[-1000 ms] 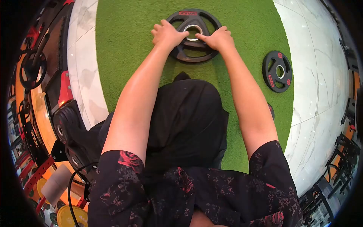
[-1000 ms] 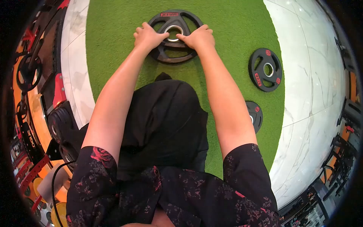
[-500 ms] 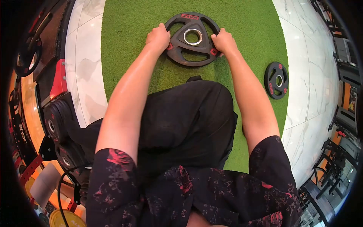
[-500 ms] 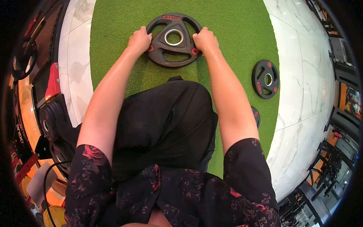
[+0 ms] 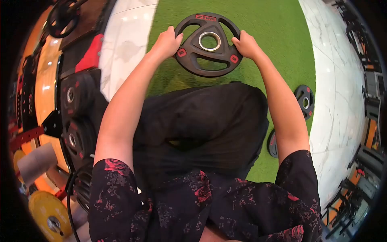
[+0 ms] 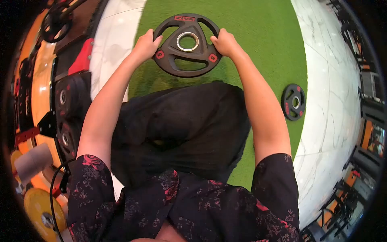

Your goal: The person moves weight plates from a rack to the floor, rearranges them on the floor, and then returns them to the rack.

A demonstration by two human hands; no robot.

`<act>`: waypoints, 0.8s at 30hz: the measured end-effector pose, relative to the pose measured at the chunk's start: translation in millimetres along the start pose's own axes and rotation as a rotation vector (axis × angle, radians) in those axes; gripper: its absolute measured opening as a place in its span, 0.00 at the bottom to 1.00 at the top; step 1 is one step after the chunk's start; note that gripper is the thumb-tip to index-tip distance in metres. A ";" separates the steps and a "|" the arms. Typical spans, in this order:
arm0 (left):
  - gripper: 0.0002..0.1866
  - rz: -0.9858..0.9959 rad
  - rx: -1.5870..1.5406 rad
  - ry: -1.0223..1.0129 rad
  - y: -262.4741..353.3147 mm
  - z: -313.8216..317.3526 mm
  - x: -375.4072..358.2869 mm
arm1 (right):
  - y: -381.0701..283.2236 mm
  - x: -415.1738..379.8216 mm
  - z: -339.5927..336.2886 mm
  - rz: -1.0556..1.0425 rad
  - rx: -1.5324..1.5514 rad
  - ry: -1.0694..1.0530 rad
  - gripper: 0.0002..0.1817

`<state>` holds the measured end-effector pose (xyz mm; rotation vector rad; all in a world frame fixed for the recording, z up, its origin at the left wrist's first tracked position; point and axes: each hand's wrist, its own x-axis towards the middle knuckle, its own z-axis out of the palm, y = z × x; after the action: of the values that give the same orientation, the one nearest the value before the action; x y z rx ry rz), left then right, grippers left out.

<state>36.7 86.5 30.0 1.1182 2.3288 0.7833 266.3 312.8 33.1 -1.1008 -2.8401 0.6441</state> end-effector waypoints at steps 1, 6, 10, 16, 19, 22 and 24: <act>0.23 -0.017 0.012 0.028 -7.3 -20.6 -11.9 | -20.7 -1.6 0.8 -0.034 0.015 -0.006 0.27; 0.24 -0.196 -0.130 0.094 -34.4 -132.9 -90.9 | -143.2 -2.9 10.3 -0.061 0.234 -0.108 0.26; 0.30 -0.034 0.164 0.334 -128.5 -207.2 -142.0 | -251.8 -3.7 28.7 -0.250 0.255 -0.110 0.28; 0.29 -0.295 0.240 0.464 -228.5 -309.7 -273.9 | -448.0 -27.1 78.7 -0.495 0.189 -0.299 0.29; 0.30 -0.443 0.189 0.502 -279.9 -337.2 -341.4 | -522.0 -53.4 124.4 -0.654 0.208 -0.297 0.28; 0.28 -0.501 0.277 0.563 -322.2 -347.1 -399.6 | -577.0 -85.6 171.2 -0.631 0.258 -0.384 0.28; 0.28 -0.580 0.277 0.571 -343.5 -348.7 -431.3 | -604.8 -107.1 183.8 -0.626 0.263 -0.538 0.29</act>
<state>-113.8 -541.1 125.2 0.2579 3.0873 0.6150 -71.6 -226.3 112.2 0.0390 -3.1019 1.3327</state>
